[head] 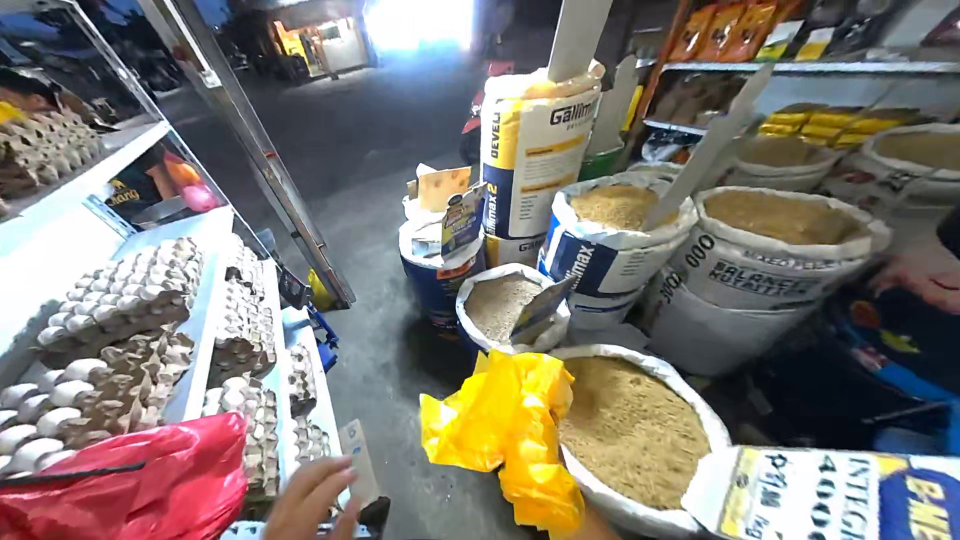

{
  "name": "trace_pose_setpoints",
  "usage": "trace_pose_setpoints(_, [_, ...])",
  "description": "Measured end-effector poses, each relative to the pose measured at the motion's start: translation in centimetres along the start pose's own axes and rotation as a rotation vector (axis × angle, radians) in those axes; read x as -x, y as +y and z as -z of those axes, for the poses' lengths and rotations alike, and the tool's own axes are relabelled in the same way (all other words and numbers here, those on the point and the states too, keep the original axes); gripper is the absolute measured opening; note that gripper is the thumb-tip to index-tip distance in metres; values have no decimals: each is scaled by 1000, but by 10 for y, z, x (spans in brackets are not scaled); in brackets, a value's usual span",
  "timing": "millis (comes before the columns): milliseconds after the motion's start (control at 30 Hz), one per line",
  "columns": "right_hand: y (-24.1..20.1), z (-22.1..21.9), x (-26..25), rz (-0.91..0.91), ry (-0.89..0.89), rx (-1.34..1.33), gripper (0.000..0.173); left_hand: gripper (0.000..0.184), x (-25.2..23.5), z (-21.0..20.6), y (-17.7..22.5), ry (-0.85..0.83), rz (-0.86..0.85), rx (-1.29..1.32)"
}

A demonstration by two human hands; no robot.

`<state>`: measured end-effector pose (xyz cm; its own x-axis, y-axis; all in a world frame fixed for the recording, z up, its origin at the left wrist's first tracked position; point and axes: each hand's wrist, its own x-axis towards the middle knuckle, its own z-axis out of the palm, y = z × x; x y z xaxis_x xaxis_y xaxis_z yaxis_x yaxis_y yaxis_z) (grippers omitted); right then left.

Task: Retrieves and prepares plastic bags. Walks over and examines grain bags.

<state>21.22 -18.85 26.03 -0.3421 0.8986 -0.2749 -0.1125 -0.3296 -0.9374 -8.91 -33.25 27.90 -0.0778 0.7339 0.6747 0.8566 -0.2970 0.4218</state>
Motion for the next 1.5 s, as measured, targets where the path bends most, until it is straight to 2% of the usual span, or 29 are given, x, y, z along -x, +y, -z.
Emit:
trace_pose_setpoints(33, [29,3,-14,175,-126,6,27,34,-15,-35,-9,-106,73,116])
trace_pose_setpoints(67, [48,-1,-34,250,-251,-128,29,48,-26,-63,-21,-190,160,203])
trace_pose_setpoints(100, [57,-10,-56,199,-384,-325,32,63,-34,-85,-32,-254,267,268])
trace_pose_setpoints(133, [62,-20,-76,156,-483,-411,34,78,-42,-99,-43,-313,386,328])
trace_pose_setpoints(167, [57,-37,-95,11,-439,-481,36,86,-53,-107,-55,-366,498,382])
trace_pose_setpoints(233, [40,-75,-136,-190,-230,-424,44,75,-83,-115,-80,-412,637,471])
trace_pose_setpoints(300, [42,-96,-180,-192,-178,-360,45,38,-114,-124,-122,-488,672,526])
trace_pose_setpoints(333, [44,-107,-201,-173,-169,-366,47,26,-132,-128,-146,-541,669,555])
trace_pose_setpoints(400, [41,-129,-249,-108,-142,-403,48,21,-179,-139,-195,-610,664,630])
trace_pose_setpoints(467, [35,-151,-290,-105,-152,-580,52,22,-217,-154,-235,-631,681,672])
trace_pose_setpoints(600, [17,-186,-386,-31,-219,-769,50,21,-288,-182,-302,-492,731,767])
trace_pose_setpoints(700, [7,-202,-450,14,-91,-579,44,23,-322,-195,-352,-373,795,775])
trace_pose_setpoints(767, [-2,-218,-506,63,-99,-573,42,24,-348,-201,-392,-267,840,771])
trace_pose_setpoints(833, [-10,-239,-565,27,-129,-600,45,23,-374,-204,-435,-165,904,699])
trace_pose_setpoints(1033, [-28,-311,-738,-82,-487,-783,42,25,-446,-204,-573,183,1208,644])
trace_pose_setpoints(1100, [-37,-336,-781,-90,-563,-723,31,30,-465,-193,-611,271,1251,635])
trace_pose_setpoints(1200, [-54,-365,-841,-124,-588,-586,17,30,-491,-176,-663,344,1269,577])
trace_pose_setpoints(1233, [-55,-373,-863,-124,-604,-564,18,29,-497,-172,-680,358,1271,562])
trace_pose_setpoints(1267, [-56,-381,-885,-115,-616,-542,30,28,-504,-169,-698,366,1274,545])
trace_pose_setpoints(1333, [-57,-399,-934,-52,-649,-453,51,30,-521,-167,-737,328,1282,490])
trace_pose_setpoints(1367, [-59,-408,-959,-2,-682,-401,56,33,-530,-168,-759,271,1291,436])
trace_pose_setpoints(1400, [-65,-416,-979,46,-705,-338,52,35,-540,-171,-782,185,1297,353])
trace_pose_setpoints(1467, [-85,-431,-1014,100,-691,-123,45,38,-568,-179,-824,-122,1257,114])
trace_pose_setpoints(1500, [-99,-442,-1032,117,-661,64,49,37,-590,-183,-844,-293,1204,18])
